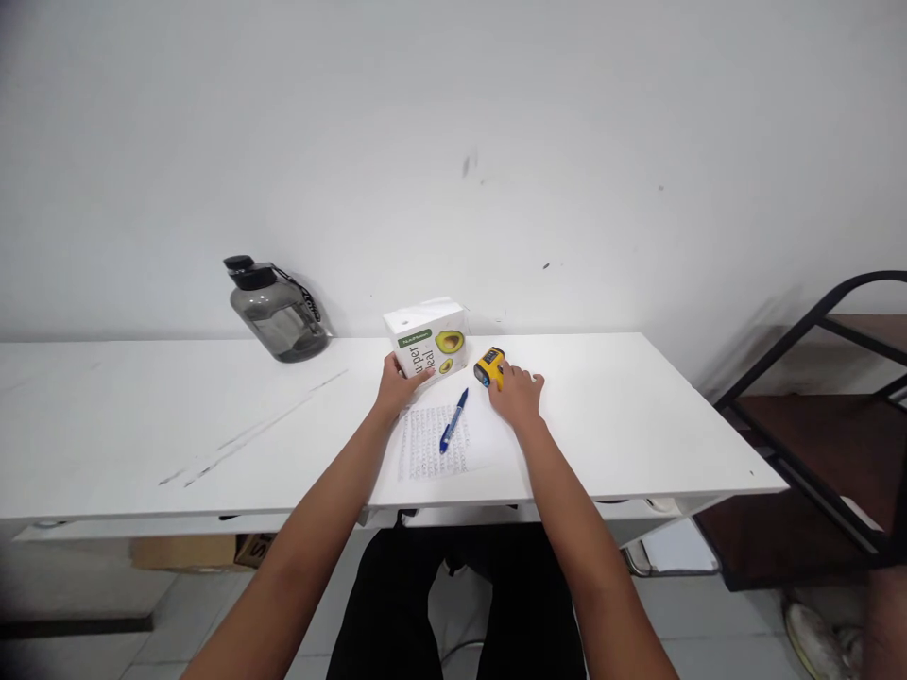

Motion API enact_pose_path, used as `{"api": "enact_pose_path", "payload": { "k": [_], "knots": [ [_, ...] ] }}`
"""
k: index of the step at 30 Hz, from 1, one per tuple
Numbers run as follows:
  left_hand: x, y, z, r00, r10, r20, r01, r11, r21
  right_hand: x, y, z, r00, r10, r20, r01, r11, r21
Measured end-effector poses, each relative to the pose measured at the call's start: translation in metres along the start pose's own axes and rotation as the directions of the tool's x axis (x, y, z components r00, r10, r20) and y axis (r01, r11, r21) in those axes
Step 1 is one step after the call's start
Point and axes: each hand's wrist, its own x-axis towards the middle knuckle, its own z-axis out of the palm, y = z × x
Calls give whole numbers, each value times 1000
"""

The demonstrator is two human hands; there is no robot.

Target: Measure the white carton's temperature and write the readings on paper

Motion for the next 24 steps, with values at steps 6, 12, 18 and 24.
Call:
{"api": "enact_pose_path", "payload": {
  "k": [6, 12, 18, 24],
  "knots": [
    [-16, 28, -7, 993, -54, -108, 50, 998, -47, -1, -13, -5, 987, 134, 91, -127, 989, -79],
    [-30, 50, -10, 981, 33, -189, -89, 950, -298, -4, -8, -9, 981, 175, -81, -153, 962, 225],
    [-32, 53, -13, 973, 16, -230, -87, 949, -302, -13, -6, -8, 909, 22, -417, 263, 745, 613],
    [-34, 52, -12, 977, 79, -200, -106, 986, -129, -21, -15, 0, 907, -171, -384, 389, 688, 613]
  ]
}}
